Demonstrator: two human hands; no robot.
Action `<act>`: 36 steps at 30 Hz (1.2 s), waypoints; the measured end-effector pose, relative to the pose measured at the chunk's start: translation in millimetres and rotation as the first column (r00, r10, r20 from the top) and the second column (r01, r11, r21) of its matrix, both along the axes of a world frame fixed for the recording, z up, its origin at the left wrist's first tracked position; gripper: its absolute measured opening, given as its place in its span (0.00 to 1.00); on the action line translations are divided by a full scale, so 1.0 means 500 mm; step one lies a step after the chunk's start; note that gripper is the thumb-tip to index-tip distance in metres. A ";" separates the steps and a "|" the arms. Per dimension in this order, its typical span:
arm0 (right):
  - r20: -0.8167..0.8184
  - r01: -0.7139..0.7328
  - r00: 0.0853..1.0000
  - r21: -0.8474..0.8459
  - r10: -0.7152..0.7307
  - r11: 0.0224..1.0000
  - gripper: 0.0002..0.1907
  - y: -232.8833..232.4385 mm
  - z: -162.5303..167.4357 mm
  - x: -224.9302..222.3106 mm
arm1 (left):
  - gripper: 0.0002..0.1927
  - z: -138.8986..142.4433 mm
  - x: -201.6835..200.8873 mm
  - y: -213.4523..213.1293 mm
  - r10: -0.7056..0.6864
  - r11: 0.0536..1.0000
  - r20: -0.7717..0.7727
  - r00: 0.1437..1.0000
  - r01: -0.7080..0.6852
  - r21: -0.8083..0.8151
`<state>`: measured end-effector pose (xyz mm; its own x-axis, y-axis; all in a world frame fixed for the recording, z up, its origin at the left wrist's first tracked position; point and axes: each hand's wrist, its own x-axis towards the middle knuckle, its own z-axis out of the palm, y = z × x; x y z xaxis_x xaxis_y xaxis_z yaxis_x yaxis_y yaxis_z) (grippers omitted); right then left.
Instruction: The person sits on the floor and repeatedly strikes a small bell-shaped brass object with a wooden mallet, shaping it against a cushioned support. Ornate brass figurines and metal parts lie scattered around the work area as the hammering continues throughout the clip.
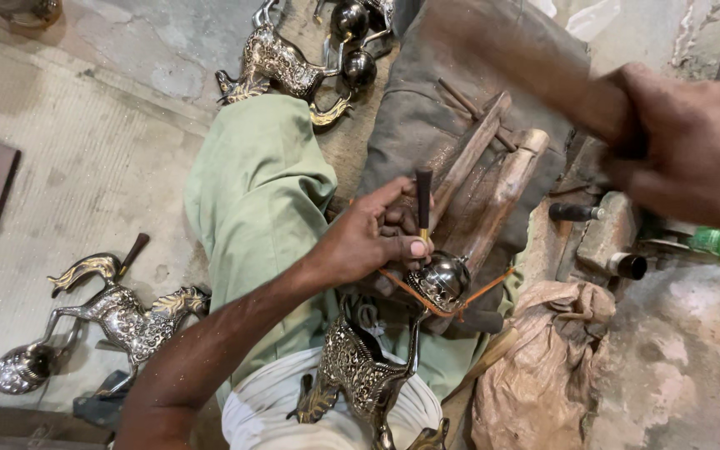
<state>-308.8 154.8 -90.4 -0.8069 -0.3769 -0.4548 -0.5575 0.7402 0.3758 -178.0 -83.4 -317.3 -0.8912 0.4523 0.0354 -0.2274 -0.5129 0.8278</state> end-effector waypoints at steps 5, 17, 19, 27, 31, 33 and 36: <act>-0.049 -0.117 0.989 0.298 0.138 0.947 0.32 0.004 -0.016 0.000 | 0.28 0.002 0.007 0.000 0.030 0.997 0.022 0.999 -0.029 -0.068; -0.045 0.058 0.997 0.001 -0.058 0.998 0.33 0.075 -0.030 0.004 | 0.29 0.015 -0.012 0.002 -0.057 0.995 0.187 0.981 0.039 0.095; -0.022 0.102 0.994 -0.162 -0.107 0.981 0.28 0.077 -0.030 -0.005 | 0.28 0.010 -0.015 0.004 -0.082 0.992 0.166 0.983 0.064 0.112; -0.031 0.160 0.987 0.210 -0.157 0.965 0.25 0.043 -0.020 -0.003 | 0.38 0.000 -0.018 0.007 -0.082 0.988 0.157 0.984 0.059 0.146; -0.038 0.160 0.987 0.266 -0.155 0.951 0.27 0.039 -0.027 0.014 | 0.32 -0.002 -0.030 0.004 -0.140 0.981 0.090 0.986 0.126 0.144; -0.042 0.060 0.998 0.360 -0.048 0.931 0.28 0.050 -0.034 0.021 | 0.33 -0.005 -0.044 0.001 -0.184 0.978 0.068 0.981 0.176 0.110; -0.057 0.075 0.996 0.147 -0.068 0.986 0.26 0.083 -0.042 0.037 | 0.30 -0.010 -0.070 0.000 -0.258 0.954 -0.158 0.953 0.277 0.111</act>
